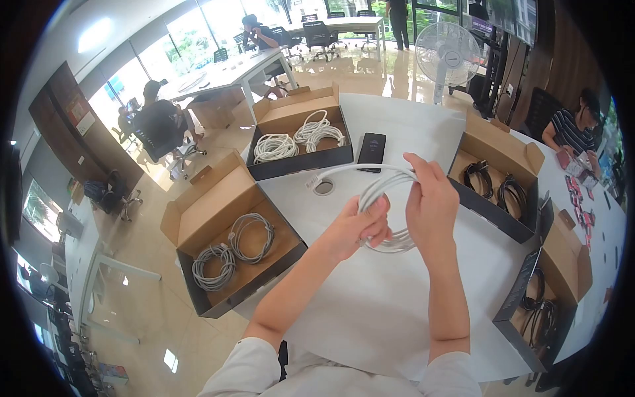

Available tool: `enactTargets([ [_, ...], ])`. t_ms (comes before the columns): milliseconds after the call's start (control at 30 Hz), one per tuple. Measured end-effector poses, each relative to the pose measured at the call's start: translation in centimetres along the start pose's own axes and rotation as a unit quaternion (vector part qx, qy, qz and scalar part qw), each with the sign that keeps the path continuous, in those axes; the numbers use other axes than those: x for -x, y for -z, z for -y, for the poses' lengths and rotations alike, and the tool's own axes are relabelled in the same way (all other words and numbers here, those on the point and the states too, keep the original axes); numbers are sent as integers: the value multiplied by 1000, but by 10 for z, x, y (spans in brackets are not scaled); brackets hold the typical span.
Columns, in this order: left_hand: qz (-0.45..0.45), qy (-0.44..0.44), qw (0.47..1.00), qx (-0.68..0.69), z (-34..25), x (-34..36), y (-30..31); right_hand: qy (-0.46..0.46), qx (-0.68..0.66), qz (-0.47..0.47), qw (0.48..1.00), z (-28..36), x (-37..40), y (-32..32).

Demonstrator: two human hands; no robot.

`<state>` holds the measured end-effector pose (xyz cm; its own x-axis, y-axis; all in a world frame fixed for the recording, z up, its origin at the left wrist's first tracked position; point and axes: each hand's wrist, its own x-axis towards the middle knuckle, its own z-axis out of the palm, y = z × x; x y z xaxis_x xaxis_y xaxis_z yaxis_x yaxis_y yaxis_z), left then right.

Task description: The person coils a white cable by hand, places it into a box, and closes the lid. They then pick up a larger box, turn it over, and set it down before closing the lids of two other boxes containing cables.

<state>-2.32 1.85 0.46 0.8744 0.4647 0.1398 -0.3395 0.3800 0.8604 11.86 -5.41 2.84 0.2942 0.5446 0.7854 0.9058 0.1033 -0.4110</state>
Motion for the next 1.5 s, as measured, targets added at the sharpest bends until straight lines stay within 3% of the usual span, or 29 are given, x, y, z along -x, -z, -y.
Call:
enactTargets([
  [100, -26, 59, 997, 42, -9, 2, 9, 1, 51, 26, 998, -3, 6, -14],
  [267, -42, 124, 991, -31, -18, 5, 18, -32, 106, 121, 986, 10, 13, -24],
  [367, -23, 138, 989, -38, -24, 6, 17, 55, 77, 104, 990, 10, 11, -27],
  [567, -28, 127, 990, -58, -34, 11, 20, 96, -9, 86, 992, 10, 7, -25],
  [667, -24, 116, 992, -37, -39, 12, 24, 18, -55, 183, 981, 9, 0, -8],
  [767, -19, 112, 993, -19, -40, 13, 26, -65, -196, 228, 952, 1, 1, -1],
  [867, -20, 109, 994, 15, -38, 12, 25, -71, -247, 234, 938, -6, 0, 3],
  [967, -14, 96, 994, 50, -38, 13, 28, -139, -383, 233, 883, -5, -3, 5],
  [1067, -17, 89, 993, 72, -39, 13, 29, -122, -396, 195, 889, -12, -3, -8],
  [1167, -18, 77, 994, 75, -39, 13, 27, -194, -489, 117, 843, -5, -1, -15],
  [1267, -34, 75, 995, 64, -40, 14, 26, -211, -512, 59, 831, 1, 0, -21],
  [1400, -40, 75, 993, 76, -37, 12, 25, -172, -408, -44, 895, 8, 5, -32],
  [1500, -41, 66, 996, 48, -34, 13, 18, -92, -267, -62, 957, -3, 7, -37],
])
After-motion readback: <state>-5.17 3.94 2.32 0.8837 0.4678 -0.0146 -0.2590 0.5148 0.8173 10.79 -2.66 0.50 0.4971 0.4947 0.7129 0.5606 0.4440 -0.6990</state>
